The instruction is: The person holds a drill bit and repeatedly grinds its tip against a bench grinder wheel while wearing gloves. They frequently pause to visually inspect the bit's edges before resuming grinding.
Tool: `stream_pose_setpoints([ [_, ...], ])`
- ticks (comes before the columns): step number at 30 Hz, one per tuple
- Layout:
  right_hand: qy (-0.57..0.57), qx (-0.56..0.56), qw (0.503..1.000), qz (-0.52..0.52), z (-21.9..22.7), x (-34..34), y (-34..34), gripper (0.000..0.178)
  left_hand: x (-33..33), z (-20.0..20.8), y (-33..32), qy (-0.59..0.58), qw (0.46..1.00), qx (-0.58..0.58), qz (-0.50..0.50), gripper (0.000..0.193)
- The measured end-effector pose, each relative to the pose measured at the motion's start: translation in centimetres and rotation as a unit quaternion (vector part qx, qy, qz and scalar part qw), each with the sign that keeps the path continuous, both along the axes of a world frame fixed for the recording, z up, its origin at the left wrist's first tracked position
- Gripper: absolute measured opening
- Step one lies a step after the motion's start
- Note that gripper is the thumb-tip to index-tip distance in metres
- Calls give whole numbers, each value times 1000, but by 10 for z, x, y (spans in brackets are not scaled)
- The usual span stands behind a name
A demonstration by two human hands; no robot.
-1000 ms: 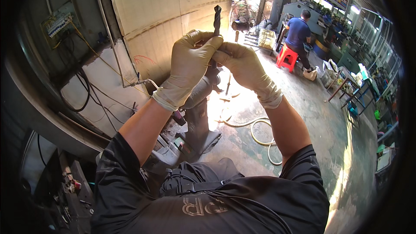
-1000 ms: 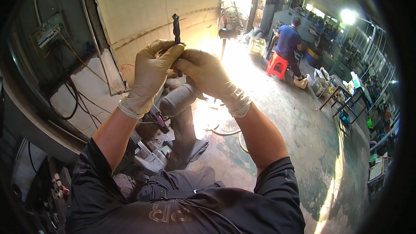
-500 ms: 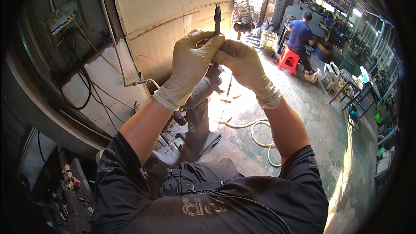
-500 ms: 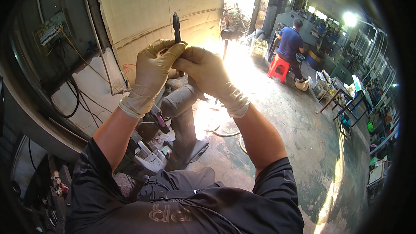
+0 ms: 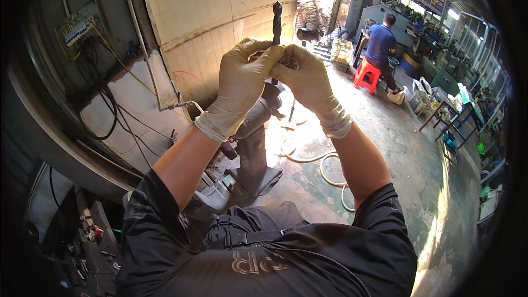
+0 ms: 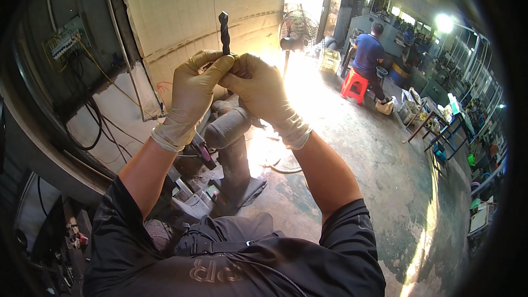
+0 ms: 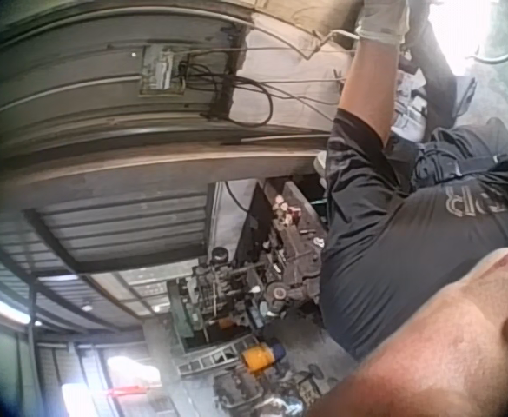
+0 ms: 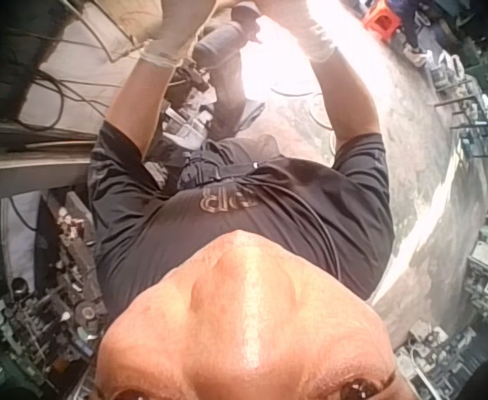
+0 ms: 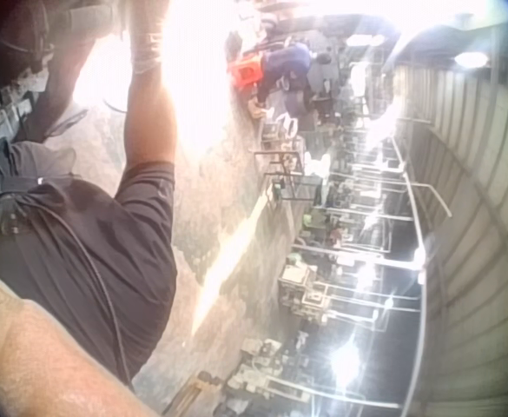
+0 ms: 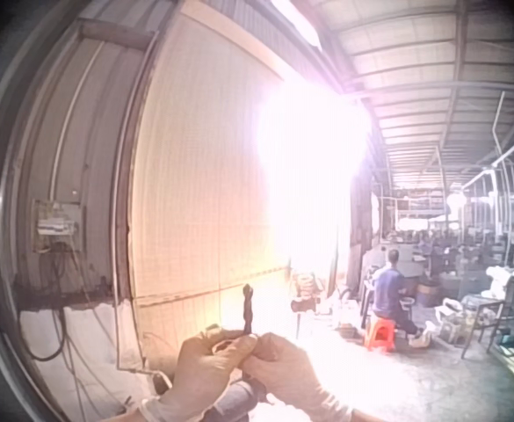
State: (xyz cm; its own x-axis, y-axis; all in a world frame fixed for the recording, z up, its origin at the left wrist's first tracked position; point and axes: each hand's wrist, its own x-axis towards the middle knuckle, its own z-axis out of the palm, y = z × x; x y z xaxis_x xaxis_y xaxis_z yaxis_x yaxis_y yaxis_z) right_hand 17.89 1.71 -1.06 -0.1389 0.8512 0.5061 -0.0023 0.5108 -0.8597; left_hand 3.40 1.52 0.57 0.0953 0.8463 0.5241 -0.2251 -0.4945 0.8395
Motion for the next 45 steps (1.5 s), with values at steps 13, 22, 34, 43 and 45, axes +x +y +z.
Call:
stream_pose_setpoints([
  [13, -105, -21, 990, 93, 4, 19, -5, 32, -1, 3, -6, 2, 998, -53, -20, 13],
  [22, -94, 1, 992, 80, 2, 18, -1, 32, 1, -1, -1, 1, 998, -55, -9, 14],
  [34, -77, -3, 993, 88, 3, 17, 1, 33, 1, -2, 2, 1, 998, -55, -7, 15],
  [43, -24, -7, 997, 70, 4, 11, 2, 25, 3, -2, 0, -5, 999, -45, 5, 14],
  [45, -13, -2, 998, 59, 1, 11, 5, 22, 4, -2, 0, -8, 999, -36, 4, 14],
])
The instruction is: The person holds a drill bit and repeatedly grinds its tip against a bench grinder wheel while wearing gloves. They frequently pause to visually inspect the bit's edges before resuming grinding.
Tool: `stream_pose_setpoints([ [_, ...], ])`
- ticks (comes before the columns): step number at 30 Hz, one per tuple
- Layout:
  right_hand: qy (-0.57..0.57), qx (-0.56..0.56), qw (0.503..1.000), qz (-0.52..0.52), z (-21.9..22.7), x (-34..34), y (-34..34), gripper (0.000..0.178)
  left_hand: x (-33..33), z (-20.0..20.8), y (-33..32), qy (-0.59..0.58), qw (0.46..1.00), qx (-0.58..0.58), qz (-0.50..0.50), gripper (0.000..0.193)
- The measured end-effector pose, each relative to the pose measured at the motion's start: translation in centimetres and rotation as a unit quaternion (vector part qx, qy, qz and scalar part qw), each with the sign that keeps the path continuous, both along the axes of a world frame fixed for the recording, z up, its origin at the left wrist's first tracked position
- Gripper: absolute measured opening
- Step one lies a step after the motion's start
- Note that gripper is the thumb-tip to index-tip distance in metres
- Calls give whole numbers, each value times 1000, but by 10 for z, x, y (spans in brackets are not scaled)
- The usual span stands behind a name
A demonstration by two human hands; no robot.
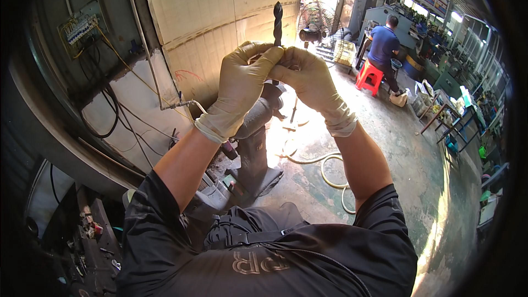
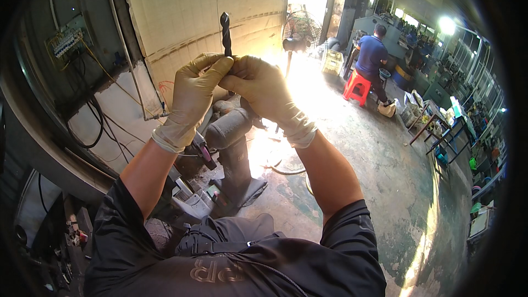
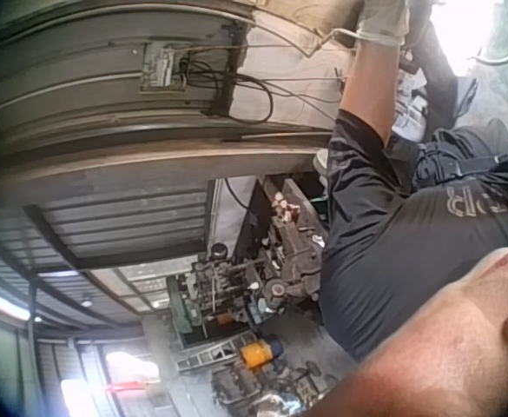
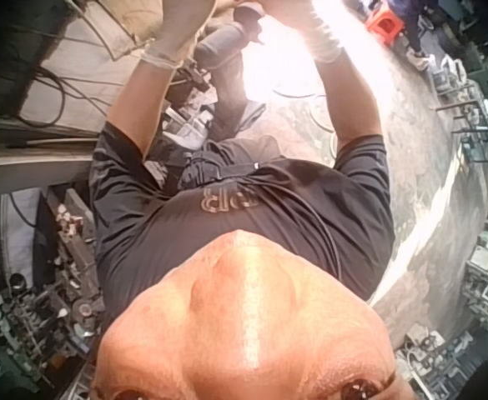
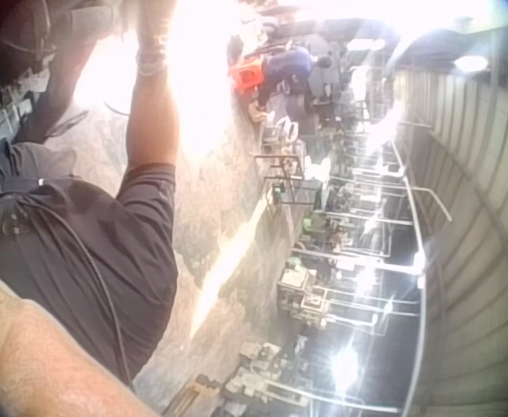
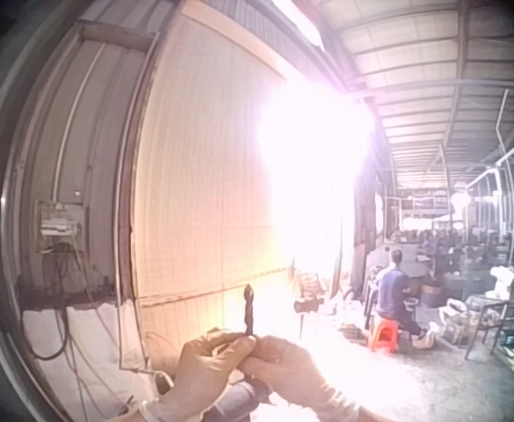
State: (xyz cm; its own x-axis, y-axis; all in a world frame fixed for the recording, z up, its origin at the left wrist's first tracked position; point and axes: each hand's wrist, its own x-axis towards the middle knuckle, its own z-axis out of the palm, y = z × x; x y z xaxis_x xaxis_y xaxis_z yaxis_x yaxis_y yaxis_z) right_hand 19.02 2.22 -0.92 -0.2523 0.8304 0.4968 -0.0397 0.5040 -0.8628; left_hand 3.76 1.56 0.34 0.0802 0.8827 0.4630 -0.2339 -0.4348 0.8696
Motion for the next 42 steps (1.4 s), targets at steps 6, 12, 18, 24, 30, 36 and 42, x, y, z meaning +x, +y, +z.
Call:
stream_pose_setpoints([
  [6, 19, 6, 1000, -21, 0, -4, 1, 20, 0, 0, 0, -2, 1000, 21, 0, 14],
  [12, -7, 6, 1000, -25, 0, -5, 0, 27, 1, -2, 3, -27, 999, 33, -12, 17],
  [18, -56, -1, 998, 35, 5, -1, -11, 36, -6, 0, 2, -21, 999, 3, -41, 15],
  [24, -66, -2, 997, 40, 5, 3, -6, 35, -4, 3, -1, -10, 999, -2, -30, 16],
  [30, -46, 8, 998, 38, 3, 1, -6, 34, -3, 1, 1, -14, 999, -1, -30, 16],
  [36, -41, 2, 998, 42, 2, 1, -2, 35, -4, -1, 4, -13, 999, 10, -30, 16],
  [42, -50, 5, 998, 30, 3, -1, -2, 35, -5, -2, 8, -24, 999, 0, -37, 17],
])
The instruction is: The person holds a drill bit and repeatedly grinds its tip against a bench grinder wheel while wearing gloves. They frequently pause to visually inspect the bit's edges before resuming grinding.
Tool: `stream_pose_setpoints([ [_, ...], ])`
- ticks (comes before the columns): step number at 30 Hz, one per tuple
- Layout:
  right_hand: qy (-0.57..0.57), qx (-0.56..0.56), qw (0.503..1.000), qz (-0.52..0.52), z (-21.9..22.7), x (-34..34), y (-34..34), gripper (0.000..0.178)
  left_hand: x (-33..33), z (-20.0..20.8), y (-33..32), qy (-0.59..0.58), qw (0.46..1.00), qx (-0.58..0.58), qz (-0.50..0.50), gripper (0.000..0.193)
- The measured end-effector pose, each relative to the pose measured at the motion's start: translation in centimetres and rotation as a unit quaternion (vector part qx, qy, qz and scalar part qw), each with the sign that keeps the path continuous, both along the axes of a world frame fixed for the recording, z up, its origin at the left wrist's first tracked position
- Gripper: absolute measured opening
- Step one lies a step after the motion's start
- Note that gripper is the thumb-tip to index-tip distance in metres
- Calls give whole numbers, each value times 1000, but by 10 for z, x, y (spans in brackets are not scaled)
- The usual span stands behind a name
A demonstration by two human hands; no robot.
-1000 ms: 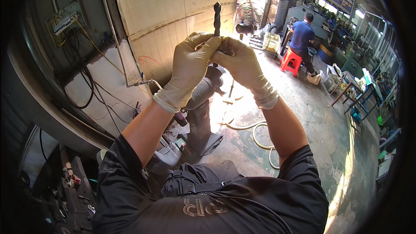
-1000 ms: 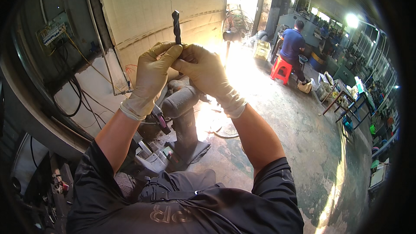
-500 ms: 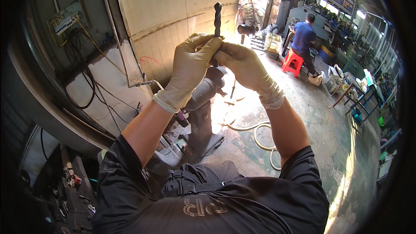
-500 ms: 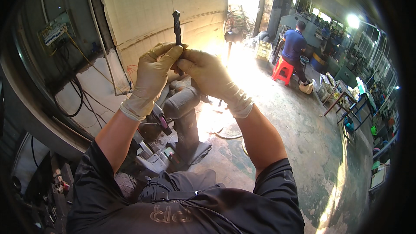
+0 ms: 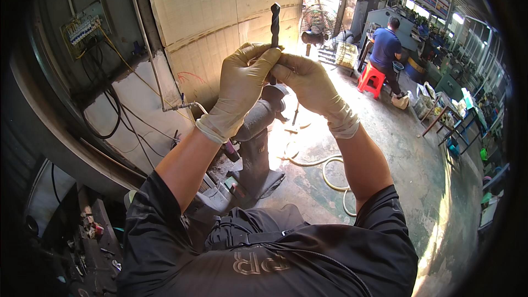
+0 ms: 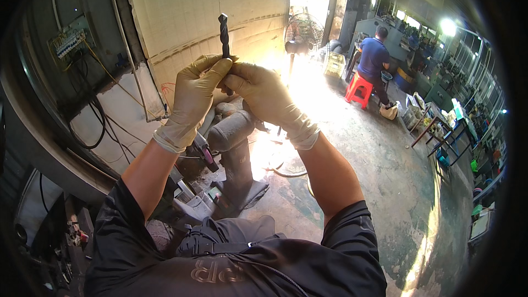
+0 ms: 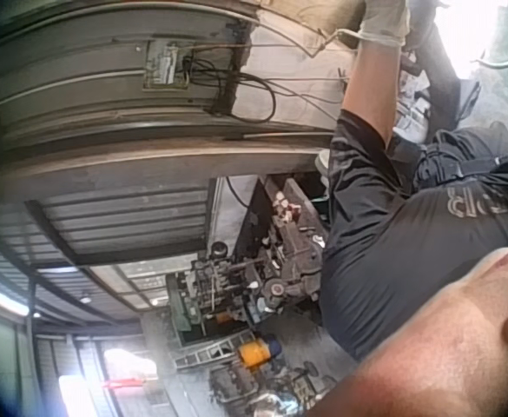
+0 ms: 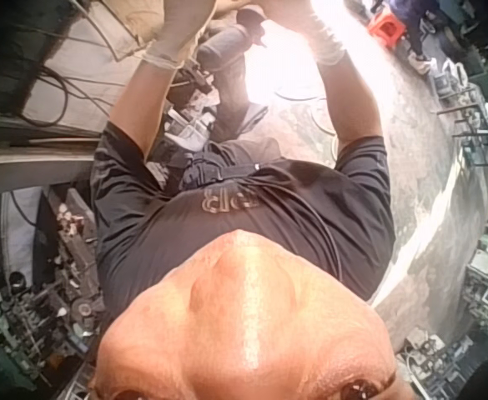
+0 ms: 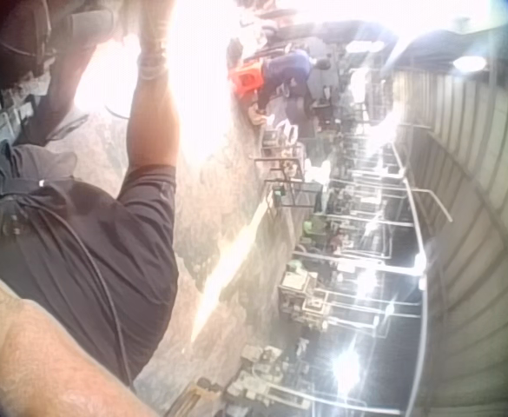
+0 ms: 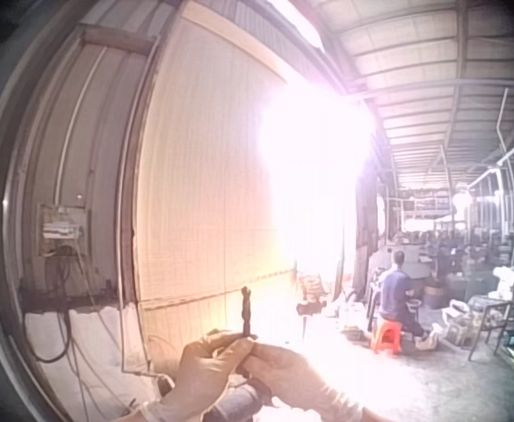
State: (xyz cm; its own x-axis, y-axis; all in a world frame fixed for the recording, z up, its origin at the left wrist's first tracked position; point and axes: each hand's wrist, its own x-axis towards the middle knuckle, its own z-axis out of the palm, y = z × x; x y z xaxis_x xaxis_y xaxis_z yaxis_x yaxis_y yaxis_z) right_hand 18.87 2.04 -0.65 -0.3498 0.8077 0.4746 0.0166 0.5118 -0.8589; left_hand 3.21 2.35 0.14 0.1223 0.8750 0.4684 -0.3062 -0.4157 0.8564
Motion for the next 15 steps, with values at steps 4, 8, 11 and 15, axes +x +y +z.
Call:
stream_pose_setpoints([
  [4, -7, 0, 1000, -10, 2, -2, -1, 35, -1, 0, 1, 0, 1000, 0, -2, 17],
  [8, -18, 6, 1000, -11, 1, -2, 1, 35, -2, 1, 0, -3, 1000, -6, 1, 17],
  [11, -7, -6, 1000, -10, 3, -4, -1, 35, -3, 1, 0, 12, 1000, 14, 14, 17],
  [15, -3, -4, 1000, -11, 3, -5, -1, 34, -4, 2, -2, 15, 1000, 11, 22, 16],
])
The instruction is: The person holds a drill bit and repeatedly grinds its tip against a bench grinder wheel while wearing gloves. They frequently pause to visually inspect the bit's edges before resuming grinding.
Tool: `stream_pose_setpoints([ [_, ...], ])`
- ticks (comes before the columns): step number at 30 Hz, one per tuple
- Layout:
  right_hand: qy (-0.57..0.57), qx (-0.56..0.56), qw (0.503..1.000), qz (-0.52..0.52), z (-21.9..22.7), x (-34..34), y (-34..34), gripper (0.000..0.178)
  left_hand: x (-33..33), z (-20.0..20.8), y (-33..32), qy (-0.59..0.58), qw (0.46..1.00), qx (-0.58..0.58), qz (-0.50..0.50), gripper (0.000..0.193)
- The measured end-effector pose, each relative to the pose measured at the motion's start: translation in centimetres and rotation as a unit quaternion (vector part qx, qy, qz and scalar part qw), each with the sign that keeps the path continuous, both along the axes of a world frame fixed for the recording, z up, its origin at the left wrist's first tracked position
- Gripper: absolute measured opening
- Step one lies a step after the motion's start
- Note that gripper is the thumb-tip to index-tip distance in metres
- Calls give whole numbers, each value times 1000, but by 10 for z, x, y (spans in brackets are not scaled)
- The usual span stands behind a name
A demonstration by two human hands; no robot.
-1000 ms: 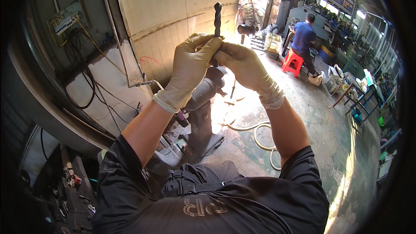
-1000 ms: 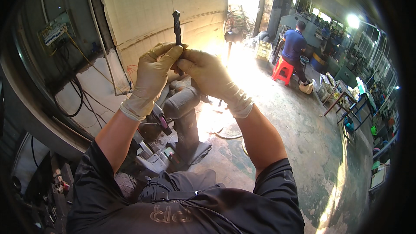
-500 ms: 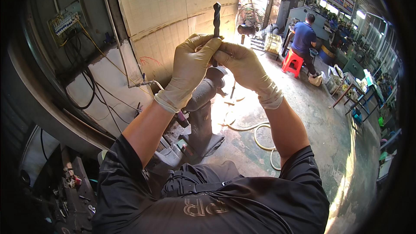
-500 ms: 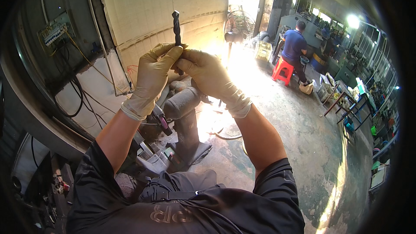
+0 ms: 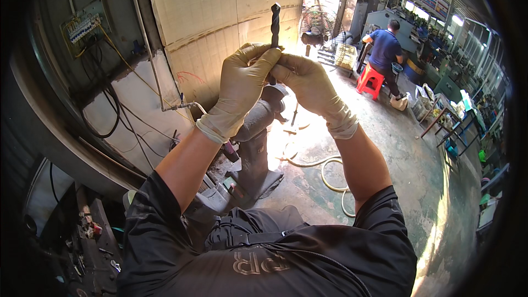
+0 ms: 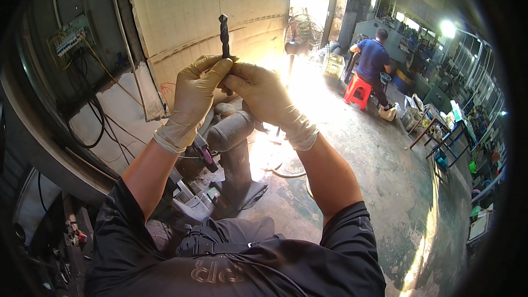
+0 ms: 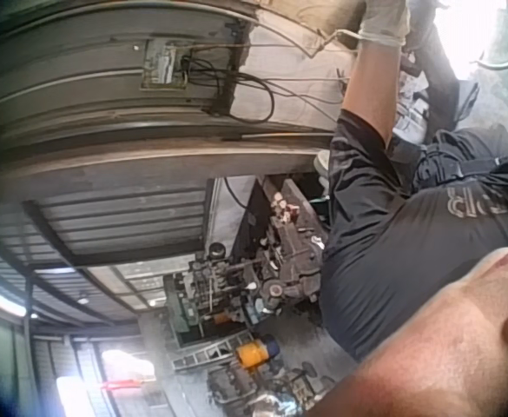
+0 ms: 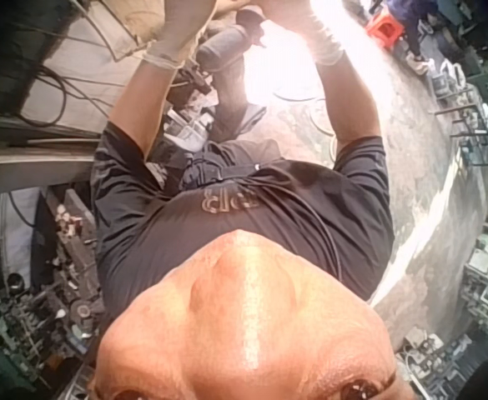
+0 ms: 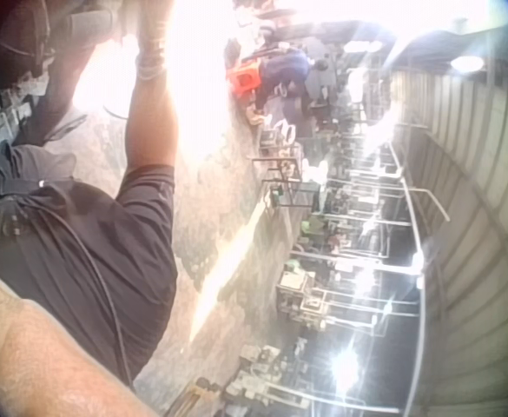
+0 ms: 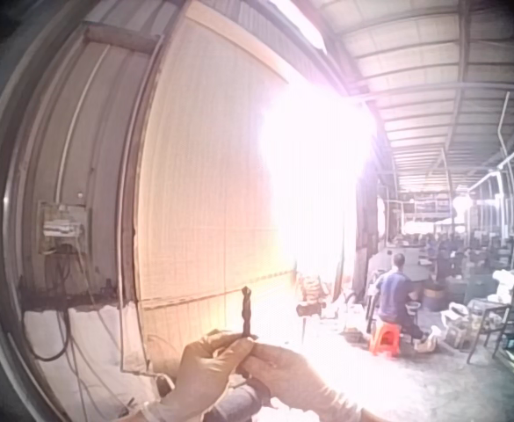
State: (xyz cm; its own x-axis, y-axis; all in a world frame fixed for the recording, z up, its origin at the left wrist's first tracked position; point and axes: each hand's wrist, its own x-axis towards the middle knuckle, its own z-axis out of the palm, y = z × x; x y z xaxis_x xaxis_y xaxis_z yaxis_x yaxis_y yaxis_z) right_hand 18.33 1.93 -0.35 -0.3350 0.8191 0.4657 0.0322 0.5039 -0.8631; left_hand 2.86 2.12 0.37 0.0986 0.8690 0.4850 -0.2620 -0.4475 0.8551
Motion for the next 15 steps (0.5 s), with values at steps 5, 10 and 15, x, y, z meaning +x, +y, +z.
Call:
stream_pose_setpoints([
  [5, -8, -5, 1000, -7, 1, -3, 0, 35, -3, -2, 3, -9, 1000, -9, -9, 17],
  [10, -4, 2, 1000, -8, 0, -3, 0, 36, -3, -1, 1, -7, 1000, -12, -10, 17],
  [15, -10, 8, 1000, -13, -1, -3, 1, 35, -3, 0, 1, -4, 1000, -13, -9, 18],
])
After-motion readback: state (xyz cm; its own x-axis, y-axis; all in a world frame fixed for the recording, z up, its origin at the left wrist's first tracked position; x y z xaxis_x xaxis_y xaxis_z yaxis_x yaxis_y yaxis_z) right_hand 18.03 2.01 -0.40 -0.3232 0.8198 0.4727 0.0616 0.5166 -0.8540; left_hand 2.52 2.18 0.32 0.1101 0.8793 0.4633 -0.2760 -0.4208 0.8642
